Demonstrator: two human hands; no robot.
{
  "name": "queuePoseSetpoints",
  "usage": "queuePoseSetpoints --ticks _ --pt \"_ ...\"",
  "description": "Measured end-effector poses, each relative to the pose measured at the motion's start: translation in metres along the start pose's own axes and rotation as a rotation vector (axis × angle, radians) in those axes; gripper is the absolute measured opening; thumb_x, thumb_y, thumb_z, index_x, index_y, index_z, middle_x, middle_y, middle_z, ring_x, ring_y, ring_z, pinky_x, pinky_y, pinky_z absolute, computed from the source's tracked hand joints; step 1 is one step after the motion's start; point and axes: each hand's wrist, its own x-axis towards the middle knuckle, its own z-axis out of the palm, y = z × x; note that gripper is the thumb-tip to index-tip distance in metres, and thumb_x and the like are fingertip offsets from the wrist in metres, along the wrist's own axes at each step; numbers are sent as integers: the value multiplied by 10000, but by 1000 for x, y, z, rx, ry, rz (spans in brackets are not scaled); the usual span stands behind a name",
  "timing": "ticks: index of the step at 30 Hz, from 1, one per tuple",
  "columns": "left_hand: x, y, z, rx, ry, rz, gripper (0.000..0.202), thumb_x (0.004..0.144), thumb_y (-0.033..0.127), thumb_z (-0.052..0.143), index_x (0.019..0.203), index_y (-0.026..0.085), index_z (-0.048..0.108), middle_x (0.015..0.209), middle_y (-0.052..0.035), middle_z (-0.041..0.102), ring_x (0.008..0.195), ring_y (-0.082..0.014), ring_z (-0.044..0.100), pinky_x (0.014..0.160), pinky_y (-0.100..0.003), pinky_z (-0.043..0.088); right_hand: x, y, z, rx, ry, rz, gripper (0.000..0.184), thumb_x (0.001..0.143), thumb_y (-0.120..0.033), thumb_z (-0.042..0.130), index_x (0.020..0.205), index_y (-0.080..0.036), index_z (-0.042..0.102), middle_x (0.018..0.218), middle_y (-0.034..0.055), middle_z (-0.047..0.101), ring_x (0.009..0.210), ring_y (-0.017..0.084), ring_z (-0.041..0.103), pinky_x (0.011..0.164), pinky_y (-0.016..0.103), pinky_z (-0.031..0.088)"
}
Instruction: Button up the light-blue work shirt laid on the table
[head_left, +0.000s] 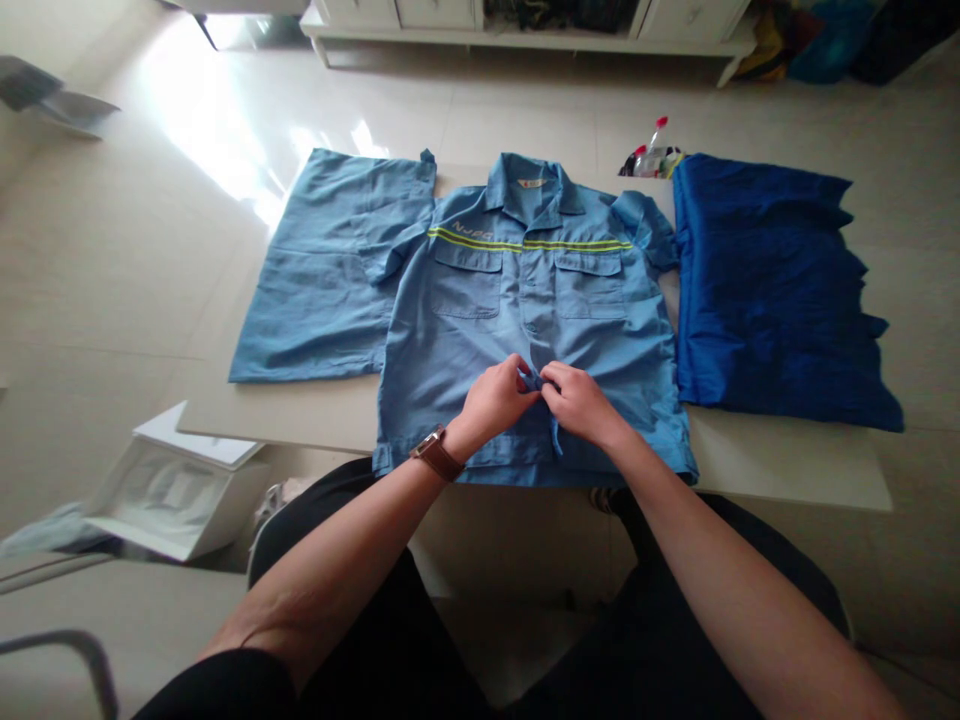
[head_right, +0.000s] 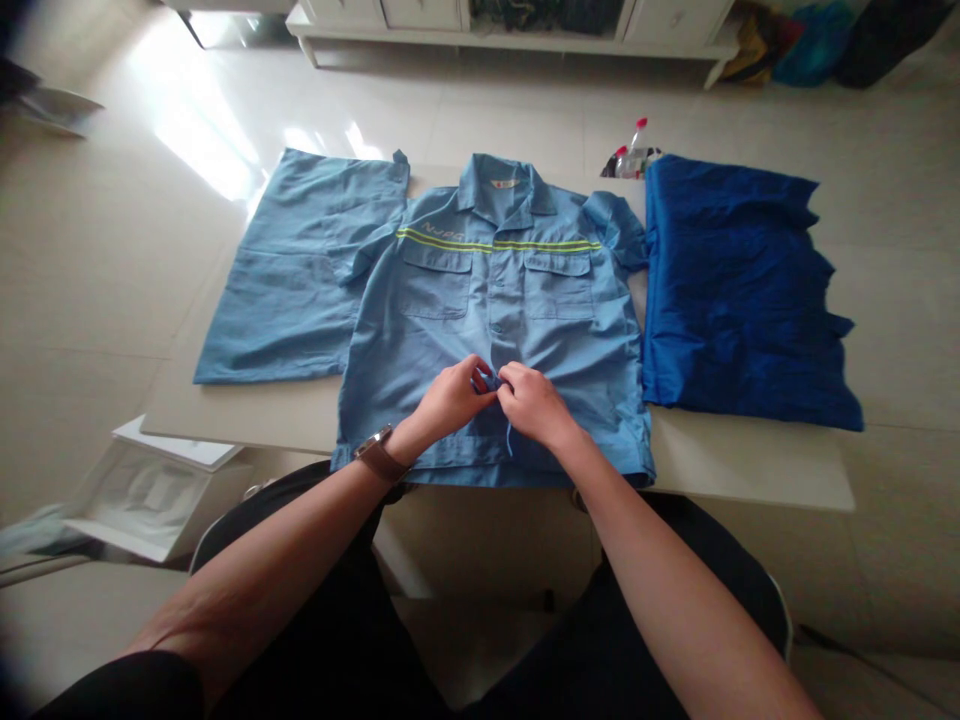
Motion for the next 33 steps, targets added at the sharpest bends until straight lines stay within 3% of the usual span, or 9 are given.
queuePoseSetpoints --ticks 6,13,22,29,33 --pt "0 -3 1 119 75 77 230 835 260 745 1033 185 656 1089 -74 690 957 -206 666 846 -304 515 0 -3 -4 79 18 -9 183 868 -151 431 719 -227 505 839 40 607 830 183 565 778 288 397" --pt "1 1 -5 147 33 82 262 873 145 615 1117 194 701 1063 -66 749 993 -214 679 886 -306 510 0 -6 -6 140 47 7 209 865 -189 433 664 -235 465 782 27 579 783 174 555 742 283 394" --pt "3 8 -8 180 19 41 318 907 167 567 1136 200 785 1049 -90 761 964 -215 685 924 -310 508 1 2 -4 35 145 191 215 905 -264 461 761 -229 616 833 44 691 800 193 599 715 286 381" --pt "2 9 -10 198 26 50 272 924 201 572 1061 194 807 987 -97 758 900 -218 681 853 -305 502 -1 -3 -2 182 163 55 113 889 -318 567 832 -222 591 832 20 667 787 175 602 743 270 418" --pt "0 11 -11 213 14 55 270 944 217 563 1064 206 805 994 -97 751 901 -215 680 854 -300 496 -1 -2 -1 159 169 66 100 889 -306 590 847 -218 607 875 37 690 833 188 619 777 280 439"
